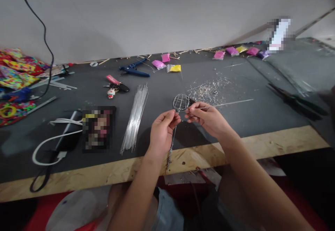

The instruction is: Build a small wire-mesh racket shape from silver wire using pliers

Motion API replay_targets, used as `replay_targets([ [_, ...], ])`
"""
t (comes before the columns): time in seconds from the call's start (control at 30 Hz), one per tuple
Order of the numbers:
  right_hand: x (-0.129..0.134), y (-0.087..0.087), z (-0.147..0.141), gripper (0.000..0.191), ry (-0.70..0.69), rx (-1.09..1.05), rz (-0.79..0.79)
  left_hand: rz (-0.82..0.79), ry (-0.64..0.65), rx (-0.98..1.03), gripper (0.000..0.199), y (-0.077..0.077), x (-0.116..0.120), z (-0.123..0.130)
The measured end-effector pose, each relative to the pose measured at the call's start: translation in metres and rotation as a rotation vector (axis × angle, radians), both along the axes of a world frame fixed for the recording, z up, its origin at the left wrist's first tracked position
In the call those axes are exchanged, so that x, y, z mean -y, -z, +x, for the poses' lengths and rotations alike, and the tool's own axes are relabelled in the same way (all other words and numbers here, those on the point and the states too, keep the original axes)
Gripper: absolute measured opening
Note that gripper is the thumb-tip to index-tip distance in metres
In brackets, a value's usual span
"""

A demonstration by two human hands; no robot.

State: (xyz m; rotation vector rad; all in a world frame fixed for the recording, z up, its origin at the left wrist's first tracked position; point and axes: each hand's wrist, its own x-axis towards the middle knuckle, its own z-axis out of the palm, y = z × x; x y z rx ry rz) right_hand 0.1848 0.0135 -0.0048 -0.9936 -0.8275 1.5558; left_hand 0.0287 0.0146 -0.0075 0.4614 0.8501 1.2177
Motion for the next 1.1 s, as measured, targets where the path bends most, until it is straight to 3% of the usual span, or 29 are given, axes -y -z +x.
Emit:
replay_targets([
  [0.5, -0.001, 0.006, -0.003, 0.021, 0.081, -0.054, -0.087, 0.087, 0.075, -0.157, 0.018, 0.003, 0.001, 0.003],
  [0.6, -0.002, 0.005, 0.002, 0.022, 0.162, -0.007, -0.056, 0.152, 0.1, -0.325, 0.027, 0.004, -0.006, -0.005],
  [0.8, -0.003, 0.005, 0.013, 0.024, 0.271, 0.042, -0.034, 0.388, 0.12, -1.028, 0.027, 0.011, -0.017, -0.016],
  [1.0, 0.0, 0.004, 0.015, 0.024, 0.284, 0.104, -0.035, 0.494, 0.192, -1.194, 0.021, 0.018, -0.019, -0.005],
  [1.1, -0.002, 0.004, 0.016, 0.025, 0.303, 0.096, -0.017, 0.523, 0.235, -1.312, 0.007, 0.016, -0.018, 0.0],
])
